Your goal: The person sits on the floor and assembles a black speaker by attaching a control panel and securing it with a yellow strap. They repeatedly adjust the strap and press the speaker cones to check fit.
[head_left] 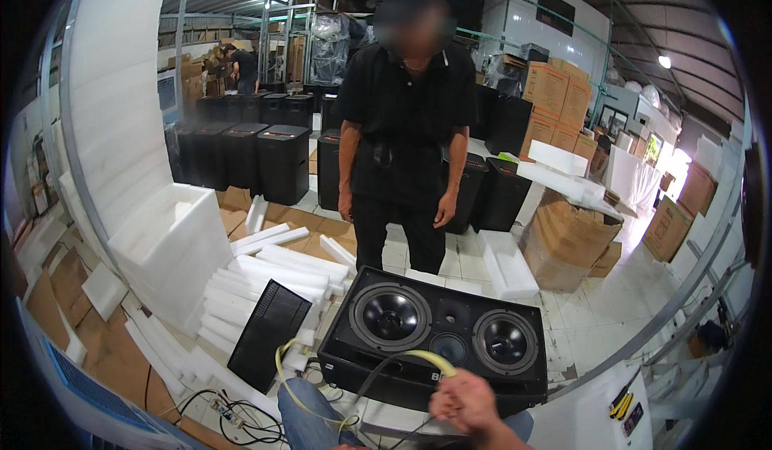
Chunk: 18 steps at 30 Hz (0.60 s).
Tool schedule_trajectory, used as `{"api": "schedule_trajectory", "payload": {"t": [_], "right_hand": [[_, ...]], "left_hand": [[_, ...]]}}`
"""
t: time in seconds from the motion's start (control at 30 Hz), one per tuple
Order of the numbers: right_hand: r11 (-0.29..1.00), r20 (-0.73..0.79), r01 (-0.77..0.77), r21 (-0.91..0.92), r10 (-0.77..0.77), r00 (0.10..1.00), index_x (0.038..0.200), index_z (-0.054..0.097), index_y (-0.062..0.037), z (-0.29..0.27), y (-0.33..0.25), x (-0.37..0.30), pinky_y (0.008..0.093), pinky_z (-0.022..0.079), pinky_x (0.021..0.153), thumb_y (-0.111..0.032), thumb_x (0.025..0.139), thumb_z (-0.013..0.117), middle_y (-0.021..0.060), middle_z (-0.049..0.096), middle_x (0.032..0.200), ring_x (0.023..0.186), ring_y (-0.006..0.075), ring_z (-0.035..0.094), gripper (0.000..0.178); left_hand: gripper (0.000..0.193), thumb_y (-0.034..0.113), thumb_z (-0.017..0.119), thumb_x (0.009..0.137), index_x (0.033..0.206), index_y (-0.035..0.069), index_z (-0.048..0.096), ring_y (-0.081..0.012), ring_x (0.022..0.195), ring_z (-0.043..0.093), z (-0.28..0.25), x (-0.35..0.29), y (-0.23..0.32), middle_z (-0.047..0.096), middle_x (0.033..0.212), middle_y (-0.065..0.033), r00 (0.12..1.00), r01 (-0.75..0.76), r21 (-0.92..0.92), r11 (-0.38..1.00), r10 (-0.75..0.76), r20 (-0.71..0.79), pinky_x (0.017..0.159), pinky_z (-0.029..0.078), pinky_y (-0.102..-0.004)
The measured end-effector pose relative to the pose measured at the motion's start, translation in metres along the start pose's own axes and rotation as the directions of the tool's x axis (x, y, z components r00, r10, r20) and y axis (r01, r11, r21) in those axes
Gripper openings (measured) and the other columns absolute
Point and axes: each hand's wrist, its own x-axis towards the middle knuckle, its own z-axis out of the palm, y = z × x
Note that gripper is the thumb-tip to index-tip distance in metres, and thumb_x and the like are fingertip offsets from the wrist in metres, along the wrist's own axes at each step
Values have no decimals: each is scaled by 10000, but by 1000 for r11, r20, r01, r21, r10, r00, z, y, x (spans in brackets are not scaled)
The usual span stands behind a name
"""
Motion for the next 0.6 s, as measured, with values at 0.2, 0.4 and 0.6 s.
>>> {"api": "schedule_trajectory", "payload": {"t": [0.2, 0.4, 0.6], "right_hand": [[903, -518, 429, -32, -382, 766, 963, 519, -178, -105, -86, -102, 278, 257, 393, -456, 1093, 472, -46, 278, 591, 435, 84, 230, 310], [675, -696, 724, -143, -588, 411, 995, 532, -136, -131, -116, -154, 247, 224, 364, -388, 1103, 477, -62, 249, 579, 420, 53, 196, 280], [542, -24, 77, -837, -176, 984, 1015, 717, -35, -68, -58, -138, 324, 520, 681, -212, 997, 675, 60, 673, 819, 720, 186, 623, 183]], "left_hand": [[273, 268, 598, 986, 968, 19, 708, -502, 881, 655, 14, 7, -9, 692, 932, -289, 969, 247, 25, 969, -247, 11, 751, 502, -564], [363, 323, 653, 957, 1145, 14, 686, -412, 912, 713, 47, 84, -70, 729, 985, -238, 953, 44, 422, 906, -165, 256, 784, 566, -474], [735, 414, 572, 1053, 1614, 42, 278, -295, 1371, 529, 41, 142, 77, 523, 1497, -235, 690, -119, -278, 953, 280, 667, 1103, 441, -402]]}}
